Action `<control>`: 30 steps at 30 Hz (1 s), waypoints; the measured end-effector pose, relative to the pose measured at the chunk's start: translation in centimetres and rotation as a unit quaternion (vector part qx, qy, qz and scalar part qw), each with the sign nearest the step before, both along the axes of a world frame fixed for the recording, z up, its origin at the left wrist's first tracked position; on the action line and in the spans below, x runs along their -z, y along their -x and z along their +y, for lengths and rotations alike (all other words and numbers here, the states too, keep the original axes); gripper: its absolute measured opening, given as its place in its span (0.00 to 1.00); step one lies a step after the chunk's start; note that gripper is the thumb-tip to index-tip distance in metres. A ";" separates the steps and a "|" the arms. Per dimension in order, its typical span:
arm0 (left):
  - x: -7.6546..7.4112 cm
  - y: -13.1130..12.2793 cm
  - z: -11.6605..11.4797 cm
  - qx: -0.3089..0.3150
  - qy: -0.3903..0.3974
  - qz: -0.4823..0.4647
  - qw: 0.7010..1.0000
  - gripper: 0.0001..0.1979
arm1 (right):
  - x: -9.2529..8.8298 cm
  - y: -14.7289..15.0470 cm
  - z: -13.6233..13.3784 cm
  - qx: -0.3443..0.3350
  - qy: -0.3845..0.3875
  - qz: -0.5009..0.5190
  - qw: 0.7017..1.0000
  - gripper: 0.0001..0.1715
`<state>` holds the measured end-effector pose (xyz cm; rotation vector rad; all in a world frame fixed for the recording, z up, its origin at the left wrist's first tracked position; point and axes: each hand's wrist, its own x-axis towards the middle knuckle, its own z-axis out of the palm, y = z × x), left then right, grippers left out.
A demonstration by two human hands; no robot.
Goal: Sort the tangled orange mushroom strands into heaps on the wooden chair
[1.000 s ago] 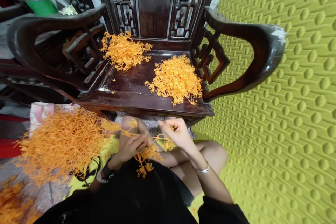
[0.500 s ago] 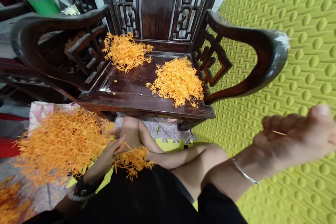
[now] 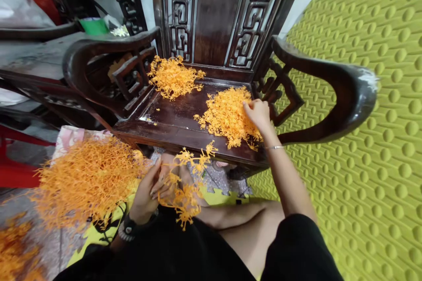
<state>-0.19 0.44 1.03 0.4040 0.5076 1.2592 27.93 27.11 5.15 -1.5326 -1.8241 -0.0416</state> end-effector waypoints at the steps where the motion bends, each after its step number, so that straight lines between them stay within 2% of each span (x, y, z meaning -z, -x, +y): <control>1: 0.0 0.1 0.2 -0.003 -0.003 -0.021 1.000 0.19 | 0.2 0.0 -0.4 0.010 -0.017 -0.003 1.000 0.20; 4: 0.0 0.2 0.8 -0.013 -0.010 -0.068 0.998 0.16 | 0.2 0.6 -3.9 0.030 -0.142 0.044 0.988 0.18; 6: 0.0 0.0 1.1 -0.016 -0.017 -0.088 0.996 0.16 | 0.3 1.9 -7.7 -0.037 -0.195 0.096 0.975 0.23; 8: 0.2 -0.6 1.5 -0.009 -0.025 -0.100 0.995 0.15 | 1.1 4.0 -12.0 -0.193 -0.133 0.111 0.966 0.32; 9: 0.3 -1.0 1.7 -0.003 -0.028 -0.102 0.994 0.15 | 1.8 5.3 -14.1 -0.275 -0.071 0.101 0.954 0.42; 11: 0.5 -1.9 1.9 0.013 -0.021 -0.090 0.996 0.16 | 3.7 8.1 -17.5 -0.356 0.073 0.140 0.921 0.59; 13: 0.8 -2.8 2.0 0.022 0.003 -0.054 0.998 0.18 | 5.7 11.0 -19.8 -0.379 0.172 0.250 0.874 0.57; 15: 1.3 -3.5 1.9 0.021 0.024 0.007 0.999 0.21 | 7.0 13.4 -20.8 -0.396 0.219 0.397 0.798 0.47; 17: 2.0 -4.1 1.5 0.020 0.032 0.068 0.997 0.24 | 7.4 15.2 -21.1 -0.385 0.218 0.523 0.728 0.40; 18: 2.5 -4.3 1.2 0.018 0.033 0.092 0.995 0.24 | 7.2 15.8 -21.1 -0.365 0.208 0.566 0.709 0.38; 22: 4.6 -4.8 0.1 0.035 0.025 0.144 0.989 0.25 | 5.3 16.6 -21.1 -0.243 0.192 0.657 0.688 0.29; 24: 5.2 -4.9 -0.3 0.054 0.010 0.172 0.984 0.25 | 4.5 16.4 -21.1 -0.197 0.204 0.690 0.666 0.26; 27: 5.3 -4.9 -0.6 0.064 -0.006 0.207 0.976 0.25 | 4.0 16.1 -21.2 -0.141 0.205 0.734 0.632 0.29; 30: 4.9 -5.2 -0.8 0.064 -0.025 0.229 0.971 0.26 | 4.1 15.8 -20.8 -0.076 0.161 0.755 0.631 0.32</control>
